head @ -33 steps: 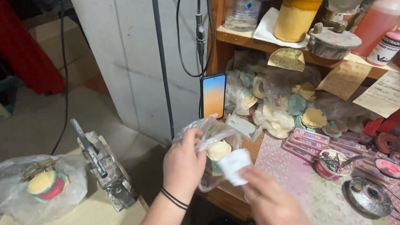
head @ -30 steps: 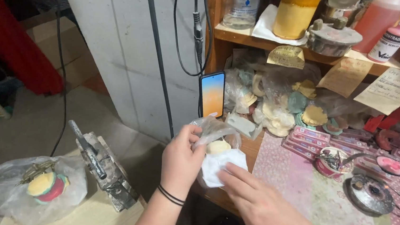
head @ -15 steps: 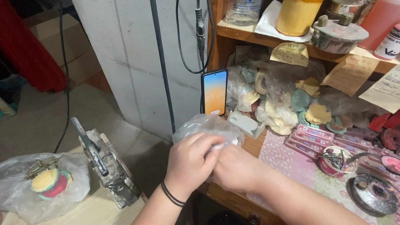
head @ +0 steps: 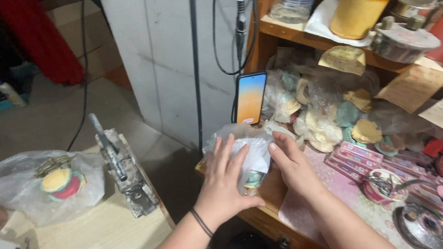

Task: The person is preparing dental models by removing them from packaging, folding labels, and applying a liquid substance to the plaster casts at a laboratory bench.

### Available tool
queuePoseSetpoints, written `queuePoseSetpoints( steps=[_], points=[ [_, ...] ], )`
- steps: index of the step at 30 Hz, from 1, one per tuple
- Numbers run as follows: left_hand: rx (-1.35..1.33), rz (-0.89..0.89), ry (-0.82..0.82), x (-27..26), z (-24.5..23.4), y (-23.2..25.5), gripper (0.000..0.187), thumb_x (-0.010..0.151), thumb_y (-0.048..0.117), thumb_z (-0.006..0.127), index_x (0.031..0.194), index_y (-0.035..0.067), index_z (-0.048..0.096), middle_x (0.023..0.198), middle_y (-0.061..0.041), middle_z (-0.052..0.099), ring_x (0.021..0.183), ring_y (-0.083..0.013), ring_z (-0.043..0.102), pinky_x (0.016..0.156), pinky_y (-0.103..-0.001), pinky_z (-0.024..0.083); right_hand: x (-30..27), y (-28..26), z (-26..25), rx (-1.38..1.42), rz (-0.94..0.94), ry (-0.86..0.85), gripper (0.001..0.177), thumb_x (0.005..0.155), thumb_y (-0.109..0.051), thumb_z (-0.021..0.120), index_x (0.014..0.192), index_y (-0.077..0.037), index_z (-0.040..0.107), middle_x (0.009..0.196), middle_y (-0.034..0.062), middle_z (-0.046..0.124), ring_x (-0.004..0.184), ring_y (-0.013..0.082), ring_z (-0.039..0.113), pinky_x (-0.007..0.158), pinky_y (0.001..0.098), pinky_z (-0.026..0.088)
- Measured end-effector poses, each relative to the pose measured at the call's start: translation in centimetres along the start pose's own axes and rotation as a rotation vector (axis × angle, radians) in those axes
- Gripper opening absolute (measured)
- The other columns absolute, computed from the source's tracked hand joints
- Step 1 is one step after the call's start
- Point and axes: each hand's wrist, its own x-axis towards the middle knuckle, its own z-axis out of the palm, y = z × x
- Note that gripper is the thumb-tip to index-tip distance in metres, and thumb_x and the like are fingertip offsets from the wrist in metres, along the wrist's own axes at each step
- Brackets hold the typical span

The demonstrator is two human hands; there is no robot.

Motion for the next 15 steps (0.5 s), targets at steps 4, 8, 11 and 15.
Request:
queuePoseSetpoints(
  steps=[4, 8, 11, 15],
  points=[
    [-0.047, -0.085, 0.044, -0.1, 0.8, 0.0, 0.126, 0.061, 0.045, 0.105, 0.160, 0.015, 0.034, 0.173, -0.015, 0.008, 0.157, -0.0439, 0.015, 0.123, -0.058, 0.022, 0.6, -0.3, 1.4, -0.001, 0.011, -0.052, 0.083, 0.089, -0.042, 0.059, 0.163, -0.015, 0.030, 0.151, 0.0131, 0.057, 0.130, 0.0203, 0.061, 0.107, 0.0343, 0.047],
    [-0.107, -0.086, 0.037, -1.1, 0.0, 0.3, 0.119, 0.066, 0.040, 0.100, 0.160, 0.016, 0.033, 0.172, -0.012, 0.019, 0.153, -0.0426, 0.029, 0.115, -0.061, 0.036, -0.7, -2.2, 2.2, -0.128, 0.098, -0.008, 0.085, 0.081, -0.041, 0.065, 0.156, -0.013, 0.039, 0.152, 0.0070, 0.056, 0.136, 0.0194, 0.054, 0.110, 0.0361, 0.042],
    [-0.112, -0.085, 0.022, -2.2, 0.1, 0.8, 0.120, 0.066, 0.043, 0.098, 0.161, 0.017, 0.028, 0.172, -0.011, 0.018, 0.150, -0.0453, 0.033, 0.113, -0.063, 0.037, -1.1, -1.8, 1.9, -0.189, 0.151, -0.001, 0.073, 0.079, -0.039, 0.068, 0.145, -0.011, 0.051, 0.138, 0.0072, 0.067, 0.123, 0.0189, 0.063, 0.101, 0.0359, 0.048],
    [-0.046, 0.055, 0.118, -4.2, 1.5, 0.7, 0.125, 0.064, 0.038, 0.102, 0.159, 0.012, 0.025, 0.170, -0.019, 0.021, 0.147, -0.0517, 0.038, 0.113, -0.062, 0.041, -3.4, -1.7, 2.5, -0.102, 0.202, 0.033, 0.061, 0.082, -0.032, 0.068, 0.138, -0.014, 0.052, 0.130, 0.0067, 0.068, 0.116, 0.0187, 0.063, 0.099, 0.0337, 0.045]
  ],
)
